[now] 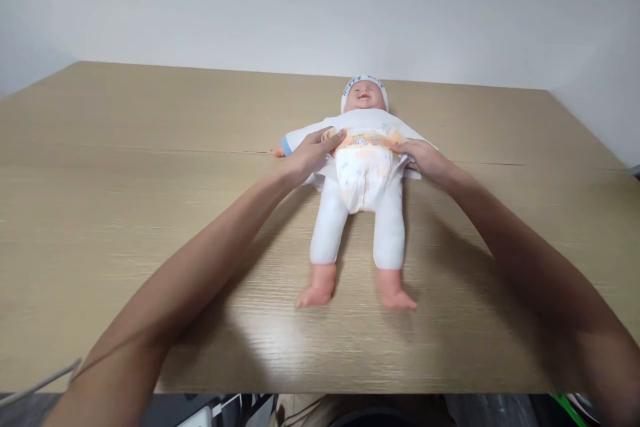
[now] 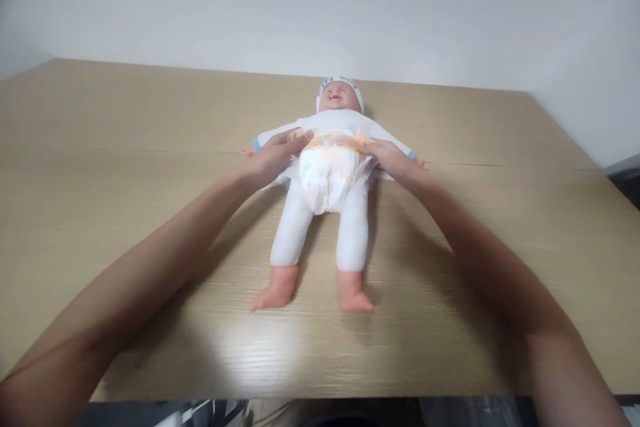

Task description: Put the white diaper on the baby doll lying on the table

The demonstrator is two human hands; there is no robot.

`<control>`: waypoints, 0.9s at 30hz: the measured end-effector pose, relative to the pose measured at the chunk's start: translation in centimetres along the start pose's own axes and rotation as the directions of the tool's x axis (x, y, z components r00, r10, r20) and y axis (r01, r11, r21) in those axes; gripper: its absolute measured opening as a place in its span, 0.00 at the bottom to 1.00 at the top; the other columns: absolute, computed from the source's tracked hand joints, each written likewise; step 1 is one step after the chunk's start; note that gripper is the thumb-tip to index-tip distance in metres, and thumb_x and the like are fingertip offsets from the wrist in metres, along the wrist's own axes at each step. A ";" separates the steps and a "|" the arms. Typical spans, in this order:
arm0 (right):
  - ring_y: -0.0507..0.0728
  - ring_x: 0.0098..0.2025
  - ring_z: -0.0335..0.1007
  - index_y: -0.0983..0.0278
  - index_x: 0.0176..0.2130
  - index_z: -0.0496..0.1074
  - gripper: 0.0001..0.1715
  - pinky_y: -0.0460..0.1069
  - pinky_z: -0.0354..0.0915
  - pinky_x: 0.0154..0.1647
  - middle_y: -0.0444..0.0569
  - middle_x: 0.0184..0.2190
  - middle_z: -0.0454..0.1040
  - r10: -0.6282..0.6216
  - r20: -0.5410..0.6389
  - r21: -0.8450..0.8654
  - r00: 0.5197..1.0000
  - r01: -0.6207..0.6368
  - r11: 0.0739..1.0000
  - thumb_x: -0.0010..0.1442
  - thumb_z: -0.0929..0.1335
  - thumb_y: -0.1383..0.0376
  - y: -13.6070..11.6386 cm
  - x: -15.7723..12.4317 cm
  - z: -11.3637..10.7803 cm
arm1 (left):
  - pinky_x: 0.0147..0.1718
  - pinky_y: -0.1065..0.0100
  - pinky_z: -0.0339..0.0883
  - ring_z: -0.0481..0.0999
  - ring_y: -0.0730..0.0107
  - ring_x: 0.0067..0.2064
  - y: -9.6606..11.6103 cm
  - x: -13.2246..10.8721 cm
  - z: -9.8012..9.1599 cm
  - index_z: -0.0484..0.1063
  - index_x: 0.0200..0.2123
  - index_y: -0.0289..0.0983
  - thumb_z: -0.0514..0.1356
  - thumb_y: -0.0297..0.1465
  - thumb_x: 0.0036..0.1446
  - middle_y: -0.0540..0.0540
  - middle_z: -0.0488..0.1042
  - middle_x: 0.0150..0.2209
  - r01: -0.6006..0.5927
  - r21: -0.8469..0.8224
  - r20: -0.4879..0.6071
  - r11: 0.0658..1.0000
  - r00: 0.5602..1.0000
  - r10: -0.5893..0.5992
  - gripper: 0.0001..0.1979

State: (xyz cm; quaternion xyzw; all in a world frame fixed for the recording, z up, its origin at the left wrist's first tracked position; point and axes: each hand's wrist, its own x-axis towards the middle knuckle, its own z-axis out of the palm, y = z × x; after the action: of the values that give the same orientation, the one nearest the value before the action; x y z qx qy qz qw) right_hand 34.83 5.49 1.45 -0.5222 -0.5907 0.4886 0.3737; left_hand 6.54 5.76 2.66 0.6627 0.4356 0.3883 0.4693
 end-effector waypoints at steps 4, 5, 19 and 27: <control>0.65 0.43 0.81 0.57 0.40 0.81 0.24 0.56 0.76 0.42 0.50 0.41 0.85 -0.033 0.169 -0.120 0.985 0.054 0.991 0.63 0.74 0.40 -1.1 -3.1 -1.2 | 0.39 0.61 0.73 0.78 0.60 0.37 1.3 -2.2 -0.6 0.71 0.31 0.40 0.65 0.60 0.65 0.45 0.77 0.32 0.088 -0.037 0.099 0.995 0.992 -0.084 0.29; 0.64 0.40 0.81 0.57 0.40 0.81 0.26 0.55 0.75 0.39 0.49 0.39 0.84 -0.053 0.155 -0.197 0.987 0.083 0.977 0.65 0.73 0.39 -1.4 -3.7 -1.6 | 0.38 0.62 0.72 0.78 0.61 0.37 1.6 -2.4 -0.8 0.72 0.31 0.40 0.65 0.60 0.65 0.46 0.78 0.32 0.088 0.003 0.088 0.996 0.992 -0.088 0.29; 0.61 0.36 0.78 0.60 0.50 0.77 0.11 0.57 0.73 0.42 0.51 0.41 0.83 -0.539 -0.181 -0.726 0.822 0.258 0.638 0.70 0.70 0.59 0.0 -10.5 -1.0 | 0.67 0.47 0.64 0.75 0.50 0.63 7.7 -5.0 1.7 0.80 0.57 0.42 0.56 0.41 0.76 0.42 0.81 0.61 -0.521 0.591 0.236 0.616 0.842 0.486 0.17; 0.69 0.49 0.78 0.59 0.45 0.76 0.08 0.58 0.68 0.46 0.55 0.45 0.85 -0.381 -0.135 -0.792 0.915 0.132 0.596 0.68 0.72 0.58 3.4 -9.1 -1.4 | 0.63 0.46 0.62 0.71 0.43 0.60 7.2 -1.7 7.0 0.81 0.52 0.38 0.60 0.47 0.73 0.37 0.81 0.53 -0.396 0.744 0.251 0.539 0.912 0.324 0.20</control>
State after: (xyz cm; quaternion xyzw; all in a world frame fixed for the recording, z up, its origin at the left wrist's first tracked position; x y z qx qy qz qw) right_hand 38.60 -3.31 -0.92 -0.6047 -0.7495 0.0483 0.2650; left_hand 13.99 0.86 7.58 0.8899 0.3949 0.2201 0.0616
